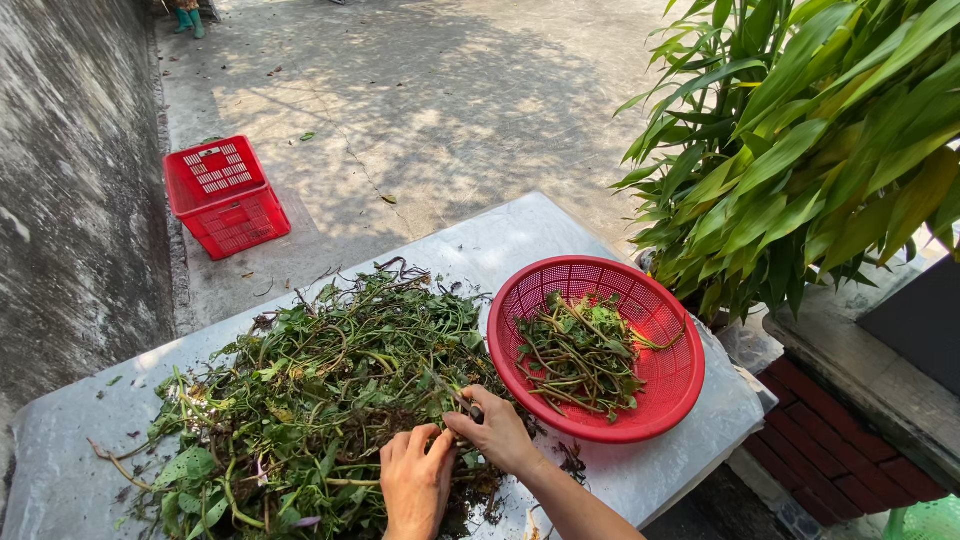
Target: The person sorts a pile of leafy green vegetables on a white sheet, separating edible parts from stems and debris. The person uses a knife to trim stems and places the cleaned portions into a red colander.
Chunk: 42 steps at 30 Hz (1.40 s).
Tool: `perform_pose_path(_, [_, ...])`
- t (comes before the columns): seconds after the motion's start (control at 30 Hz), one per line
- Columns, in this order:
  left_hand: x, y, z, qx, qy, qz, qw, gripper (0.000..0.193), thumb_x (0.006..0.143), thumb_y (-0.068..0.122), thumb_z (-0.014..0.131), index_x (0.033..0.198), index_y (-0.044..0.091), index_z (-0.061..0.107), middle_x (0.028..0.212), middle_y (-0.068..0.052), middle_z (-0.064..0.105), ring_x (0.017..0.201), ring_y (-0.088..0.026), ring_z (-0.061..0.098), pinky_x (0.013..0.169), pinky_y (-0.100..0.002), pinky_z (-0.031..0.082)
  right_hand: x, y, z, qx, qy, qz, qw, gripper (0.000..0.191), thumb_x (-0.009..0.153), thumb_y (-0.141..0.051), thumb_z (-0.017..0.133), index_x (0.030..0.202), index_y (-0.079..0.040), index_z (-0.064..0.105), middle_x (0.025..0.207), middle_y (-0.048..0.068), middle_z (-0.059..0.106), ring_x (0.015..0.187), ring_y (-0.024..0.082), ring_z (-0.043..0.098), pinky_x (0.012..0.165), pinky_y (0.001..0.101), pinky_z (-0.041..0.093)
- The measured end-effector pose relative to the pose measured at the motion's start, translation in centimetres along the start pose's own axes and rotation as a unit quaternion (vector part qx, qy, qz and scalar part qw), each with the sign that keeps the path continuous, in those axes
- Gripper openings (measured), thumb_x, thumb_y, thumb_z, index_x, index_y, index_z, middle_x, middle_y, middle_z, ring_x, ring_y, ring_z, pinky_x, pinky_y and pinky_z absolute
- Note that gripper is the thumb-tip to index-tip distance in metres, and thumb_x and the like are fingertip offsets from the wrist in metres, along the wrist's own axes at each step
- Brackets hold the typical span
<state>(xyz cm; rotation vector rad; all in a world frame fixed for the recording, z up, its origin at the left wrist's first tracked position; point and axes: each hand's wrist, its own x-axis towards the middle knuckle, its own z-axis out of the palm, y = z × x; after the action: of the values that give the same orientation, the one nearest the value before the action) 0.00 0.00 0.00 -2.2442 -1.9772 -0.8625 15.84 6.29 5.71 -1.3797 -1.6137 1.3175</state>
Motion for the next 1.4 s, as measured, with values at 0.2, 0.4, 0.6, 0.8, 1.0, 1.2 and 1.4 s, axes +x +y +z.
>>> perform_pose_path(0.2, [-0.4,-2.3,-0.2,0.031,0.025,0.021,0.999,0.057,0.073,0.035,0.079,0.127,0.021,0.070,0.116,-0.003,0.067,0.104,-0.026,0.059,0.096,-0.046,0.038,1.8,3.6,0.3,0.012,-0.022,-0.142,0.990,0.022,0.094,-0.019,0.069,0.088,0.001,0.063,0.074,-0.001,0.056,0.071,0.007,0.051,0.065,0.0272,0.046])
perform_pose_path(0.4, [-0.5,-9.4,-2.6,0.277,-0.200,-0.196,0.919,0.048,0.091,0.055,0.065,0.134,0.032,0.061,0.137,0.003,0.057,0.131,-0.021,0.051,0.114,-0.047,0.033,2.1,1.5,-4.1,0.212,0.039,-0.168,0.962,0.012,0.096,-0.014,0.069,0.089,-0.006,0.065,0.073,-0.007,0.052,0.065,0.003,0.043,0.059,0.0246,0.036])
perform_pose_path(0.6, [0.7,-12.1,-6.1,0.085,-0.164,-0.165,0.969,0.069,0.076,0.045,0.078,0.140,0.025,0.061,0.141,-0.004,0.056,0.123,-0.020,0.053,0.109,-0.052,0.029,1.7,0.7,-5.9,0.394,-0.019,-0.143,0.907,0.008,0.096,-0.012,0.067,0.097,-0.004,0.066,0.064,-0.004,0.050,0.052,0.006,0.043,0.049,0.0241,0.034])
perform_pose_path(0.8, [0.6,-5.3,-10.9,0.005,0.185,-0.106,0.977,0.033,0.087,0.010,0.072,0.120,0.013,0.072,0.121,-0.006,0.069,0.108,-0.020,0.064,0.101,-0.041,0.043,1.2,1.5,-3.6,0.430,-0.077,-0.109,0.893,0.009,0.097,-0.012,0.066,0.101,-0.004,0.063,0.066,-0.003,0.051,0.054,0.007,0.045,0.052,0.0246,0.038])
perform_pose_path(1.0, [3.0,4.1,-11.7,-0.102,0.147,0.050,0.983,0.032,0.079,0.025,0.082,0.103,0.008,0.071,0.099,-0.006,0.071,0.091,-0.027,0.064,0.088,-0.041,0.041,0.4,1.4,-1.3,0.415,-0.130,-0.103,0.894,0.009,0.100,-0.012,0.066,0.100,-0.004,0.062,0.067,-0.003,0.052,0.057,0.008,0.046,0.054,0.0249,0.038])
perform_pose_path(1.2, [3.1,3.9,-10.4,-0.132,0.142,0.051,0.980,0.011,0.088,0.012,0.073,0.099,0.010,0.070,0.082,-0.003,0.068,0.084,-0.024,0.066,0.096,-0.048,0.043,0.9,2.3,-0.5,0.432,-0.132,-0.070,0.890,0.008,0.099,-0.012,0.064,0.099,-0.004,0.065,0.064,-0.002,0.051,0.052,0.008,0.044,0.051,0.0252,0.037])
perform_pose_path(1.4, [1.9,-1.9,-9.4,-0.344,0.121,-0.217,0.905,0.013,0.101,0.013,0.063,0.104,0.004,0.071,0.073,-0.002,0.060,0.064,-0.011,0.050,0.057,-0.028,0.043,1.5,0.9,-1.5,0.433,-0.128,-0.028,0.892,0.025,0.104,-0.025,0.060,0.113,-0.002,0.058,0.066,-0.001,0.047,0.051,0.008,0.042,0.049,0.0262,0.037])
